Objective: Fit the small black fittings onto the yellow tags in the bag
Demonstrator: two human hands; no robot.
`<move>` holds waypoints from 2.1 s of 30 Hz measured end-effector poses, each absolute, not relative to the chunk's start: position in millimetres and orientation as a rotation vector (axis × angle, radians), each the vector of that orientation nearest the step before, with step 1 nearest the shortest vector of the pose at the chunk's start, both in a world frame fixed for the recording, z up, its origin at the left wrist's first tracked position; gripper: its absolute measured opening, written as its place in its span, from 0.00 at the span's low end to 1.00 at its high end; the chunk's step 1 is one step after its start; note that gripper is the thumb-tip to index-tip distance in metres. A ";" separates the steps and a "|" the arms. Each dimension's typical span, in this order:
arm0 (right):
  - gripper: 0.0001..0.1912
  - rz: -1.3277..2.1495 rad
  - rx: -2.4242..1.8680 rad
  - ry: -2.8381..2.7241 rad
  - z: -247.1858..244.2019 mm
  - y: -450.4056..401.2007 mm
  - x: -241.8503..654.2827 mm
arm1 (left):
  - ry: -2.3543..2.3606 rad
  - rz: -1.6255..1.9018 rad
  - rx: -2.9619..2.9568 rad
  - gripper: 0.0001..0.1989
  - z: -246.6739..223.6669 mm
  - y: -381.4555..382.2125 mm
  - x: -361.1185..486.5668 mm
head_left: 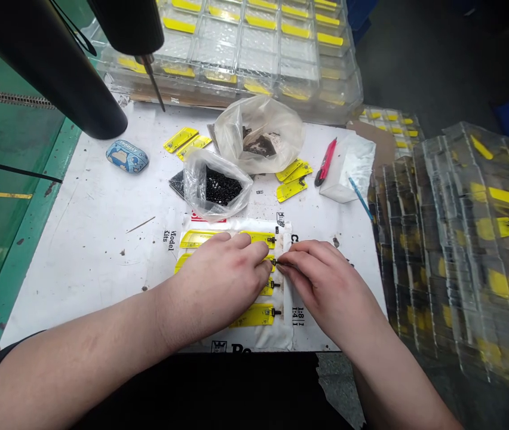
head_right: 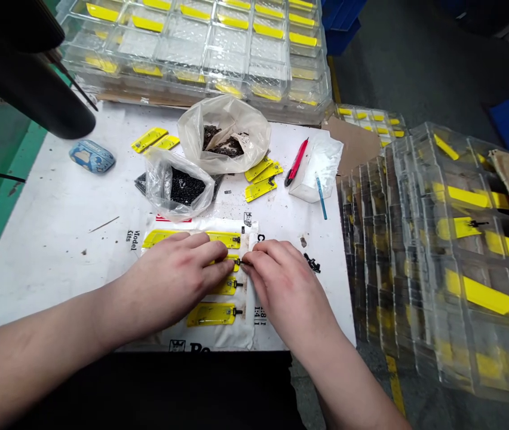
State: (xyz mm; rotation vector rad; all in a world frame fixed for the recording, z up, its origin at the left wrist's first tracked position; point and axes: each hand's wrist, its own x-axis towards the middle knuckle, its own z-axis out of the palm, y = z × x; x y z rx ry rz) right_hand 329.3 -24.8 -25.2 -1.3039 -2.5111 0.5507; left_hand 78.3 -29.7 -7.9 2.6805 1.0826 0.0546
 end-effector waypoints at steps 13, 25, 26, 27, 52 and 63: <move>0.09 0.434 -1.124 -2.525 -31.5 -28.6 326.1 | 1.102 0.012 2.659 0.10 -4.8 -30.7 80.6; 0.10 0.092 -1.283 -2.527 -0.9 36.6 296.8 | 1.105 0.158 2.661 0.05 -10.0 -31.8 75.9; 0.11 0.019 -1.296 -2.586 -1.8 48.4 288.9 | 1.105 0.164 2.657 0.05 -9.8 -31.3 75.2; 0.11 -0.042 -1.313 -2.643 -2.7 59.0 281.0 | 1.101 0.175 2.656 0.04 -9.8 -30.9 74.6; 0.08 0.193 -1.327 -2.573 11.6 62.8 269.5 | 1.325 0.694 1.971 0.10 3.5 -26.1 63.7; 0.03 0.846 -1.362 -1.758 2.5 -32.9 276.5 | 0.781 0.718 0.653 0.23 4.6 -23.2 70.3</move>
